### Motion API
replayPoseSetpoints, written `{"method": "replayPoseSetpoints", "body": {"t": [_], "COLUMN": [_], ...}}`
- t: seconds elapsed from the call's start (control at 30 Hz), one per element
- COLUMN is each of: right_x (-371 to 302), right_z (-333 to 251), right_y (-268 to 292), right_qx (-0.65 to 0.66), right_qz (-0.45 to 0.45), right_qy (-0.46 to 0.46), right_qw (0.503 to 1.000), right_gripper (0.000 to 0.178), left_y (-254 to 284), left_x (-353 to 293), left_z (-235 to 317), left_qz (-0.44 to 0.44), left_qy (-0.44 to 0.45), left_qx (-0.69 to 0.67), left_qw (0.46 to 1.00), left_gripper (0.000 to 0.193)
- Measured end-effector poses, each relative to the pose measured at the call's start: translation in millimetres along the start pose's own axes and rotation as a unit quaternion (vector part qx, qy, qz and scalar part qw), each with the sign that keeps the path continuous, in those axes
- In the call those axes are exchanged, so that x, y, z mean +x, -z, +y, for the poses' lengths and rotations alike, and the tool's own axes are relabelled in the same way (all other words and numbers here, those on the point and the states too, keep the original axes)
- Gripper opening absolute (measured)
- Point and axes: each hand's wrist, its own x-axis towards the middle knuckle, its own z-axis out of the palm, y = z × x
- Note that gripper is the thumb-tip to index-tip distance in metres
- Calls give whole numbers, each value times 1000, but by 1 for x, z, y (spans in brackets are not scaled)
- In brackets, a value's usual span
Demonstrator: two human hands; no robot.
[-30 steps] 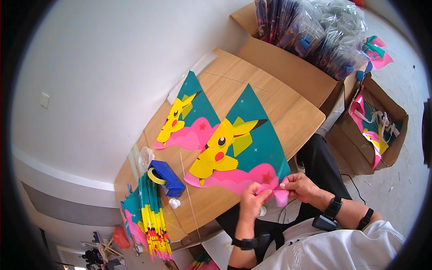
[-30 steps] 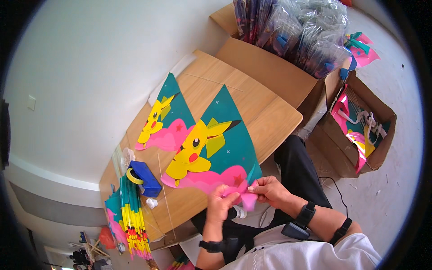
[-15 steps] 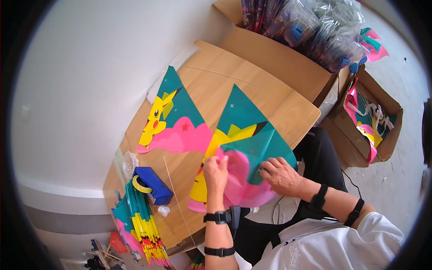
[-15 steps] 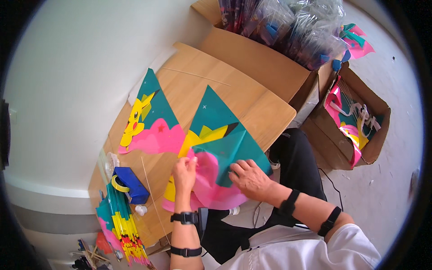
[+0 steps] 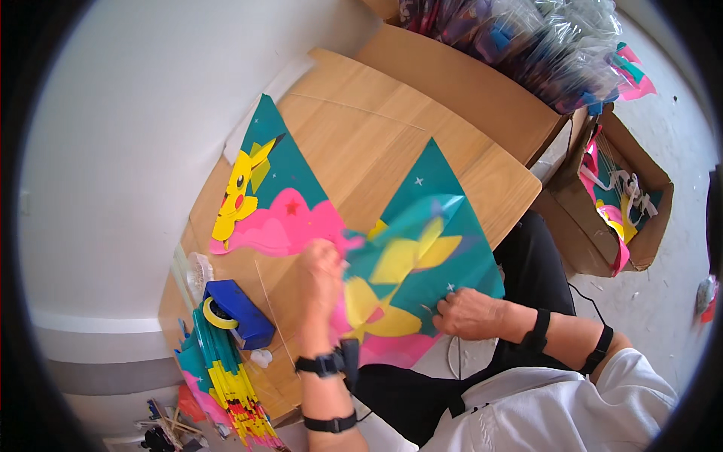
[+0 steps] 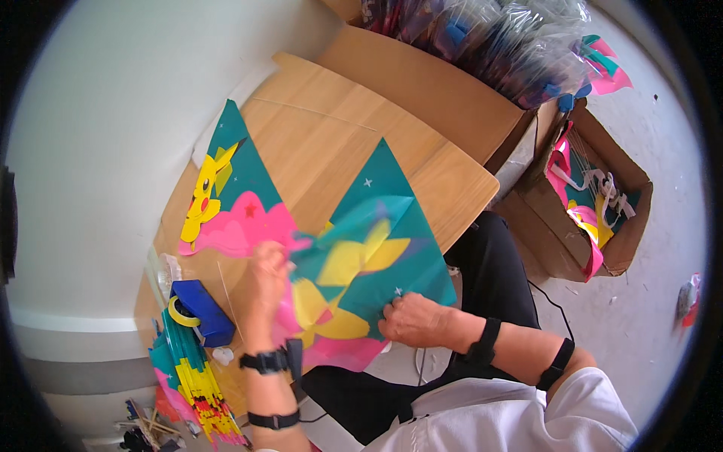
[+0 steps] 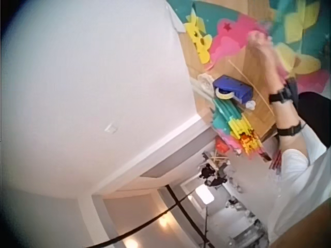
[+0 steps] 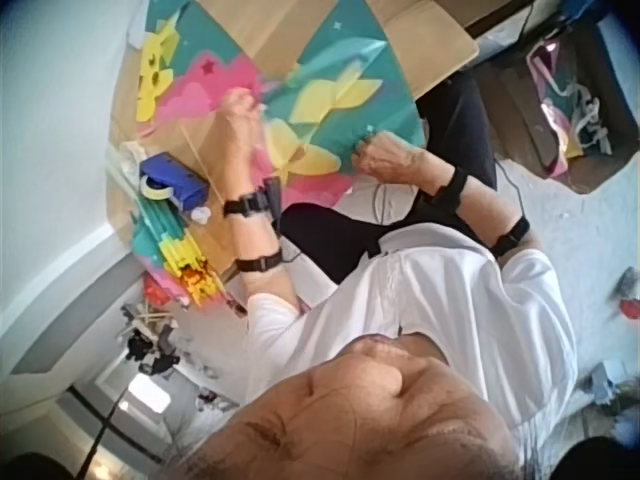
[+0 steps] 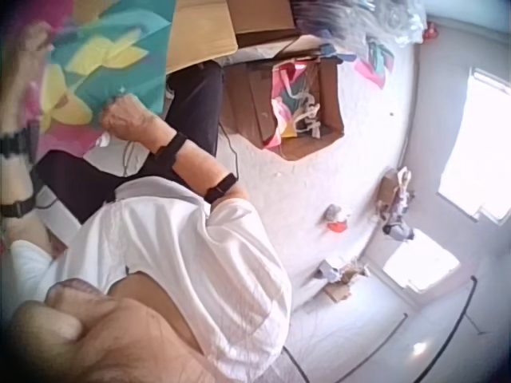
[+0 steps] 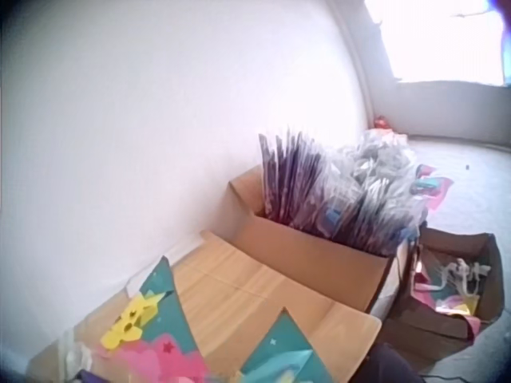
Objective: The recorder is assembling cartoon-themed kites by attaching strings and securing the plastic film.
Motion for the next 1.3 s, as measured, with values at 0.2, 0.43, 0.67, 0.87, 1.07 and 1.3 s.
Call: {"method": "replayPoseSetpoints", "body": {"t": [0.2, 0.43, 0.67, 0.87, 1.07, 1.3], "right_x": [-15, -8, 43, 87, 88, 76], "right_z": [-9, -10, -35, -43, -46, -40], "right_y": [-25, -14, 6, -48, -44, -39], "right_qx": [42, 18, 87, 40, -26, 111], "right_qz": [-90, -66, 109, -15, -81, 33], "right_qy": [-51, -61, 68, 153, 157, 123], "right_qw": [994, 996, 988, 987, 984, 986], "right_gripper": [9, 7, 22, 70, 92, 73], "left_y": [19, 11, 19, 4, 9, 25], "left_x": [78, 74, -88, -160, -156, -108], "left_z": [-60, -29, -4, 27, -28, -64], "left_qz": [82, 137, 24, -137, -126, -40], "left_qy": [28, 101, 136, 41, 66, 115], "left_qx": [293, 286, -90, -98, 47, 81], "left_qw": [952, 943, 986, 985, 989, 989], "left_gripper": [25, 42, 38, 70, 70, 68]}}
